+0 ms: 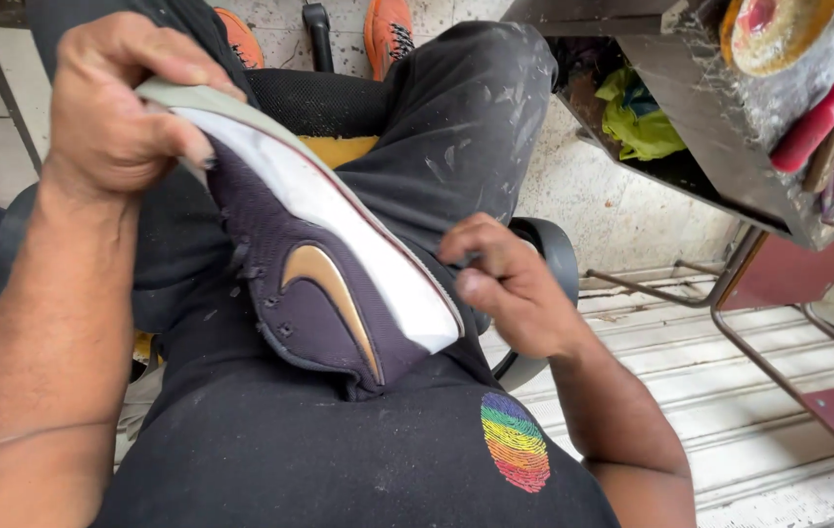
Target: Applying adhesive to the sole of a sneaker using a wooden stick for repair
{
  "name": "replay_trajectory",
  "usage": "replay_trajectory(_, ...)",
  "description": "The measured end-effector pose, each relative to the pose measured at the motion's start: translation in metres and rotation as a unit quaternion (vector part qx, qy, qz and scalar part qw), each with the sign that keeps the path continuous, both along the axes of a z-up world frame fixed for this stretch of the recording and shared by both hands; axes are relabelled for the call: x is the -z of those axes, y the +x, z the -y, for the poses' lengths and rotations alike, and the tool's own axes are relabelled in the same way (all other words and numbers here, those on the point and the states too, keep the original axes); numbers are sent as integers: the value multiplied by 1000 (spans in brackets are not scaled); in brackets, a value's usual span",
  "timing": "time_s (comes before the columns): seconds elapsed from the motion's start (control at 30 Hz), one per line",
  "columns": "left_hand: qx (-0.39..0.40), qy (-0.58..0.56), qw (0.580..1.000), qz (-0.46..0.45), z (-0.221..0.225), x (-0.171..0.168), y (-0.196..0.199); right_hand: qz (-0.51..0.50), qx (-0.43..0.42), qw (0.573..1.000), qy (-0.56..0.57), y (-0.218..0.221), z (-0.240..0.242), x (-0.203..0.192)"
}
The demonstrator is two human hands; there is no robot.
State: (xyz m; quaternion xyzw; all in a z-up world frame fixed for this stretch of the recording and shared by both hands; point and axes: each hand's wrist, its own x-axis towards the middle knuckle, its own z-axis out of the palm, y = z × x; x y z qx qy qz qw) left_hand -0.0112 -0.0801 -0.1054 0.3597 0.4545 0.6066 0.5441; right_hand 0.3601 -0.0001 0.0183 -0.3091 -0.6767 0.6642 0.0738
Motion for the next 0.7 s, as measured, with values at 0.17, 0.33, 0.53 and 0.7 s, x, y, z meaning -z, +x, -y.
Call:
replay_trajectory(0.17,-33,-18,999,-2,32,-3,-7,76,-69,995,16,-20,6,-18)
replay_trajectory(0.33,-70,-35,997,-1,74,7,-7,12,-24,999,-45,-19,7,-7)
replay_trajectory(0.53,-182,-87,976,78,118,38,8,-1,-67,997,-43,-13,4,1)
replay_trajectory(0.7,-308,-225,916,127,115,27,49,-185,41,976,-106,-21,6,13)
